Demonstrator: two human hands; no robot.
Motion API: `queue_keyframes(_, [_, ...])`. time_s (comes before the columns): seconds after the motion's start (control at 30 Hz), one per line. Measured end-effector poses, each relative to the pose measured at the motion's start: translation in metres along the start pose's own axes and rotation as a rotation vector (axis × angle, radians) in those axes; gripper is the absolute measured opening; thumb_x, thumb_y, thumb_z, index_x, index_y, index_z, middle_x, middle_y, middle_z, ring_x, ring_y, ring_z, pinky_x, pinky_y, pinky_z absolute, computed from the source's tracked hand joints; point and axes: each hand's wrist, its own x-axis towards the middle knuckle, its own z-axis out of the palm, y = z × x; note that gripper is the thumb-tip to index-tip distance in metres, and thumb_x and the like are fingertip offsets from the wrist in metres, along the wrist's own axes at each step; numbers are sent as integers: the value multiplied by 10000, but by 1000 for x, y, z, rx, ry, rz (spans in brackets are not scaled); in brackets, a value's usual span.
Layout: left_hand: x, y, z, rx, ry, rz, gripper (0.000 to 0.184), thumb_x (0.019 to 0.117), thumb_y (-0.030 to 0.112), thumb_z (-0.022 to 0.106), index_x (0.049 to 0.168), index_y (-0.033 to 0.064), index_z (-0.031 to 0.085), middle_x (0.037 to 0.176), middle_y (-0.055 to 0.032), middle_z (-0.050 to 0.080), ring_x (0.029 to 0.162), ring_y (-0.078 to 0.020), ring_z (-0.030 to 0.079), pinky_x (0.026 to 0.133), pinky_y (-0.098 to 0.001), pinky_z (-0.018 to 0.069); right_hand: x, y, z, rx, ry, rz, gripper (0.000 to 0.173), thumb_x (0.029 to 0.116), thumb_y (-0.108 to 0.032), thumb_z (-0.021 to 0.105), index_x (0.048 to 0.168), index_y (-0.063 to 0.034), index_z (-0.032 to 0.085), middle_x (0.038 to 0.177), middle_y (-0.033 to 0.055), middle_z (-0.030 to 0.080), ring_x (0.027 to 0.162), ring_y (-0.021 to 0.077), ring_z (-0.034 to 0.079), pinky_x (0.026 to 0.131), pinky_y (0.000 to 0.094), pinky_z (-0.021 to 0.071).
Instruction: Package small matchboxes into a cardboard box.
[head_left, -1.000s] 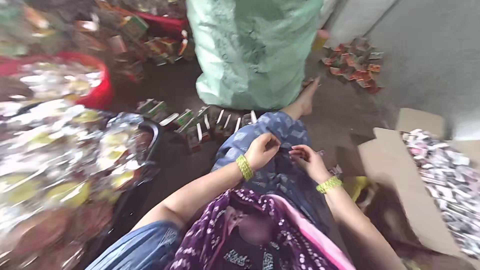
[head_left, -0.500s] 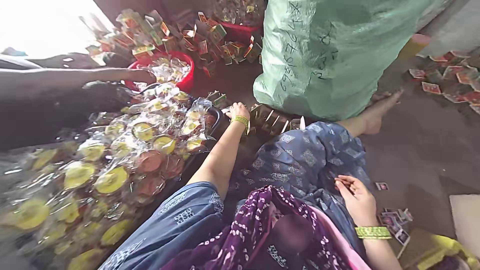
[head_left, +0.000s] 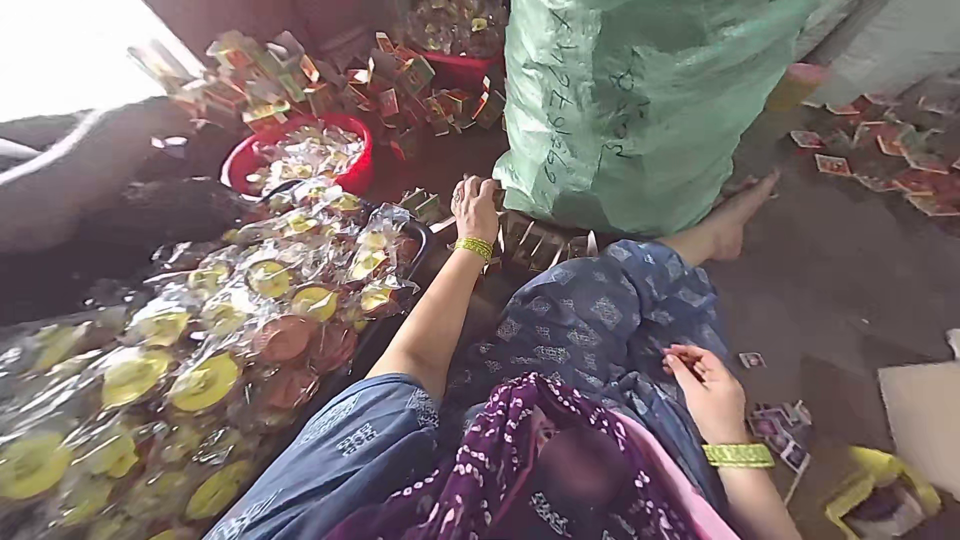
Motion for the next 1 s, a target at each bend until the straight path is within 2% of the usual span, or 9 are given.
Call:
queue_keyframes(0.2, [-37, 87, -37, -789, -19, 566, 136, 1026, 41, 533, 1054, 24, 664, 1461, -242, 459, 1436, -326, 405, 1173, -443, 399, 8, -35, -4, 276, -17, 159, 310, 957, -86, 665, 1238, 33, 610, 1109, 114, 720, 914, 195, 734, 778, 371, 647])
queue_keyframes(0.33, [-82, 142, -40, -1333, -633, 472, 188, 1030, 62, 483, 1155, 84, 621, 1526, -132, 412, 1394, -280, 469, 1033, -457, 548, 6, -66, -10, 860, -221, 223, 469, 1020, -327, 549, 1399, -64, 463, 1305, 129, 636, 1125, 288, 670, 893, 477, 600])
queue_keyframes(0.4, [-107, 160, -32, -1487, -939, 413, 154, 1055, 157, 511, 1170, 142, 612, 1532, -76, 419, 1349, -251, 513, 963, -431, 577, -1, -66, -16, 1131, -466, 178, 613, 933, -483, 699, 1392, -114, 531, 1318, 149, 651, 1163, 293, 659, 962, 482, 569])
queue_keyframes(0.47, [-130, 174, -20, -1543, -1086, 377, 138, 1043, 202, 545, 1143, 164, 631, 1510, -70, 456, 1321, -249, 537, 930, -421, 585, -13, -66, -23, 1164, -598, 145, 473, 905, -448, 743, 1281, -176, 651, 1182, 53, 726, 1061, 170, 699, 925, 379, 587])
queue_keyframes(0.57, [-161, 187, -7, -1569, -1076, 178, 249, 1051, 110, 472, 1288, 134, 545, 1469, -84, 527, 1286, -253, 577, 981, -455, 562, -32, -69, -30, 1060, -464, 191, 392, 893, -418, 786, 1150, -146, 668, 985, -3, 748, 889, 104, 713, 823, 321, 609])
queue_keyframes(0.7, [-192, 194, 11, -1346, -1228, -118, 576, 1091, 485, 282, 1507, 106, 407, 1301, -98, 640, 1146, -209, 647, 958, -430, 563, -39, -65, -31, 750, -61, 211, 358, 1020, -181, 613, 1323, -9, 531, 1098, 107, 717, 1011, 187, 711, 950, 393, 594])
queue_keyframes(0.83, [-209, 195, 34, -1233, -1398, -138, 738, 811, 180, 843, 1401, -9, 441, 1146, -144, 718, 1052, -231, 719, 954, -419, 605, -34, -64, -47, 164, -38, 246, 521, 1106, -409, 351, 1384, -24, 566, 1320, 117, 642, 1247, 149, 600, 1095, 375, 487])
queue_keyframes(0.9, [-214, 192, 45, -1139, -1371, -110, 816, 684, 97, 931, 1361, -8, 488, 1126, -120, 734, 1050, -210, 725, 962, -402, 608, -23, -47, -65, -41, -7, 342, 687, 1093, -544, 195, 1363, -87, 631, 1373, 114, 641, 1305, 208, 580, 1118, 483, 461])
queue_keyframes(1.0, [-218, 186, 54, -1146, -1367, -3, 825, 662, 48, 941, 1362, 3, 506, 1148, -107, 739, 1074, -214, 724, 990, -416, 603, -3, 15, -98, -390, 170, 528, 505, 1071, -458, 439, 1231, -50, 689, 1241, 206, 669, 1150, 370, 647, 968, 616, 513])
